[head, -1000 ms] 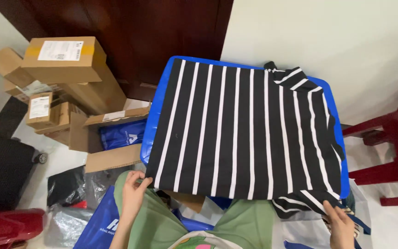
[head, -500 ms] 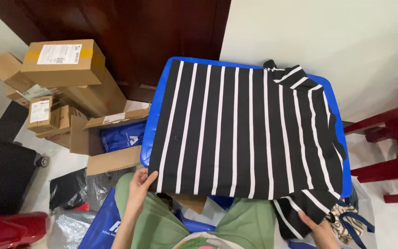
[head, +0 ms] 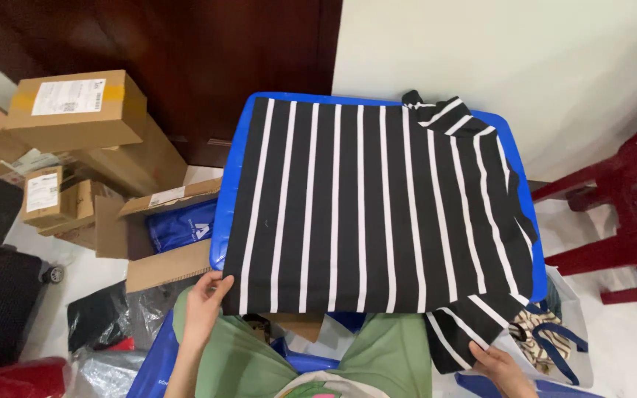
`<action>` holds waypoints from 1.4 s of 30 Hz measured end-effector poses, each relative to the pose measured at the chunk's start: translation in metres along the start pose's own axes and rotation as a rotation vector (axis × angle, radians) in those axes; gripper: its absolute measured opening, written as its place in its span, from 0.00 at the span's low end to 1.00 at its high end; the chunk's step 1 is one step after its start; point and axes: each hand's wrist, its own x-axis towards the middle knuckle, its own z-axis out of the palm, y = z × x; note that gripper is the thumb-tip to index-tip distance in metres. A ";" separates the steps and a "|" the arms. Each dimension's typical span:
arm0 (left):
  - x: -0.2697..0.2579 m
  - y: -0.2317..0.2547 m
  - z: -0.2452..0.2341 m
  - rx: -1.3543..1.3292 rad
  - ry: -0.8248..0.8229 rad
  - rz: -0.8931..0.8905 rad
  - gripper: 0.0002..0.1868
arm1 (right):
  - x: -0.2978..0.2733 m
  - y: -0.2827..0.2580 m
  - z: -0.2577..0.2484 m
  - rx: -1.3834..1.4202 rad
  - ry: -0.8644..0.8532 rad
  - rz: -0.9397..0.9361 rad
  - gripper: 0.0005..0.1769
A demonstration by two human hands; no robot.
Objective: Fold a black and white striped shirt on a blue stool
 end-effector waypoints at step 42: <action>0.108 0.058 0.041 0.503 0.018 0.008 0.26 | 0.018 -0.190 -0.001 -0.650 0.167 -0.620 0.15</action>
